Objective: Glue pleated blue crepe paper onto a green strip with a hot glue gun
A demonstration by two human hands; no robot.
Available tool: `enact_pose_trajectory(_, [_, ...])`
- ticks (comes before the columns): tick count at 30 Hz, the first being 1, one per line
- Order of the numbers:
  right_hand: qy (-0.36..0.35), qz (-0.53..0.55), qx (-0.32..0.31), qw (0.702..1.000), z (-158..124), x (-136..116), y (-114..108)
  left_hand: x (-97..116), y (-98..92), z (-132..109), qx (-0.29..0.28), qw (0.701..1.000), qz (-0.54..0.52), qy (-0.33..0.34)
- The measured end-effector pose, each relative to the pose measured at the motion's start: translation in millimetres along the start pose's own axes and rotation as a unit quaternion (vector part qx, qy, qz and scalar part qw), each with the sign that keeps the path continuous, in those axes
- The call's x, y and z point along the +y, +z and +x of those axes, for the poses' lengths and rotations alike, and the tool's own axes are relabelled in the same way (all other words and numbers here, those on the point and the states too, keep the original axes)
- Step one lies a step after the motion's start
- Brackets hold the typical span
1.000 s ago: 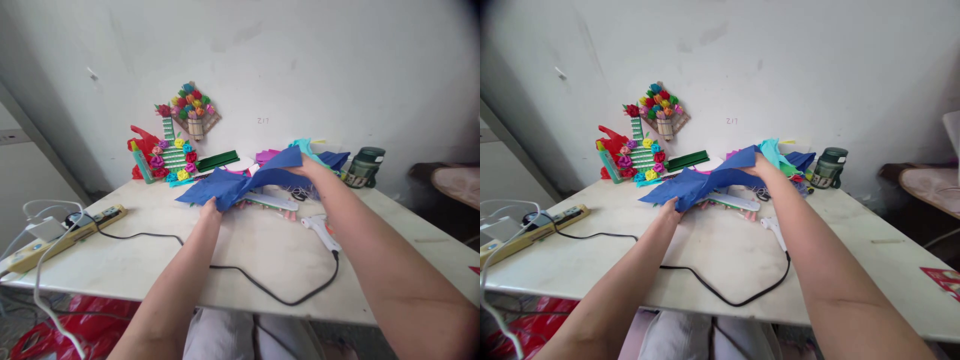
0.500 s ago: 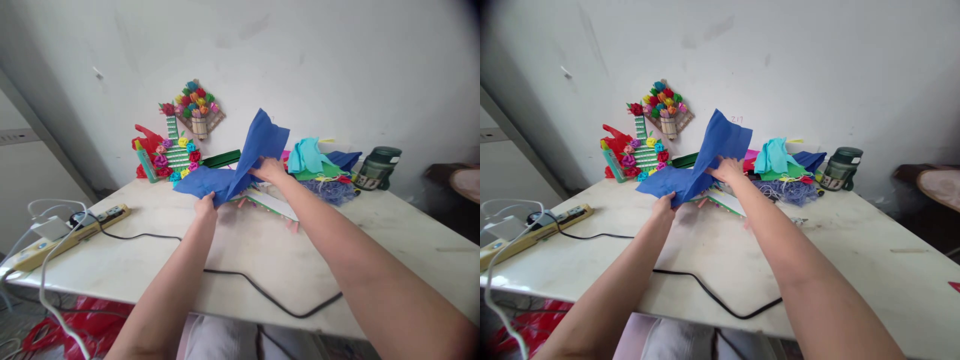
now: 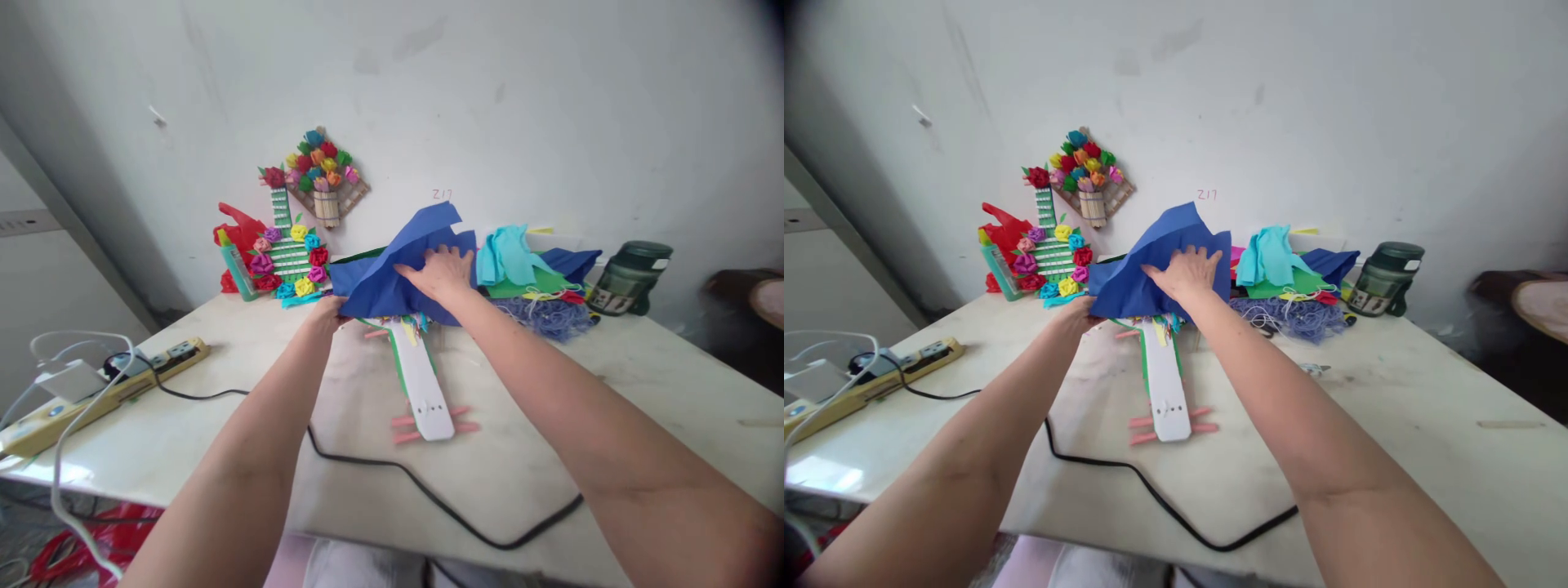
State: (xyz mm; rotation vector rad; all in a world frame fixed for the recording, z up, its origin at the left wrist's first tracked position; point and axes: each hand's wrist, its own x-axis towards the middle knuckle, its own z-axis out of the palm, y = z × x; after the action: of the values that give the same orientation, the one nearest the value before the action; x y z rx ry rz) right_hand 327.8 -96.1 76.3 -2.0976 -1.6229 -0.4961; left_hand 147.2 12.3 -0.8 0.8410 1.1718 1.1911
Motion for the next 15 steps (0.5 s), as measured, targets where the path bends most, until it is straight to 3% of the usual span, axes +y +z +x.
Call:
enact_pose_trajectory(6, [0.007,0.025,0.003,1.0,-6.7,4.6,28.6,-4.0,8.5,14.2,-0.032,0.999,0.037,-0.014])
enact_pose_trajectory(10, [-0.022,0.028,-0.029,0.999,-7.1,4.5,49.4,-10.6,11.8,24.1,-0.032,0.997,0.059,-0.023])
enact_pose_trajectory(15, [-0.013,0.034,-0.076,0.996,-6.2,5.5,71.6,-9.6,-3.9,30.6,-0.031,0.993,0.111,-0.026])
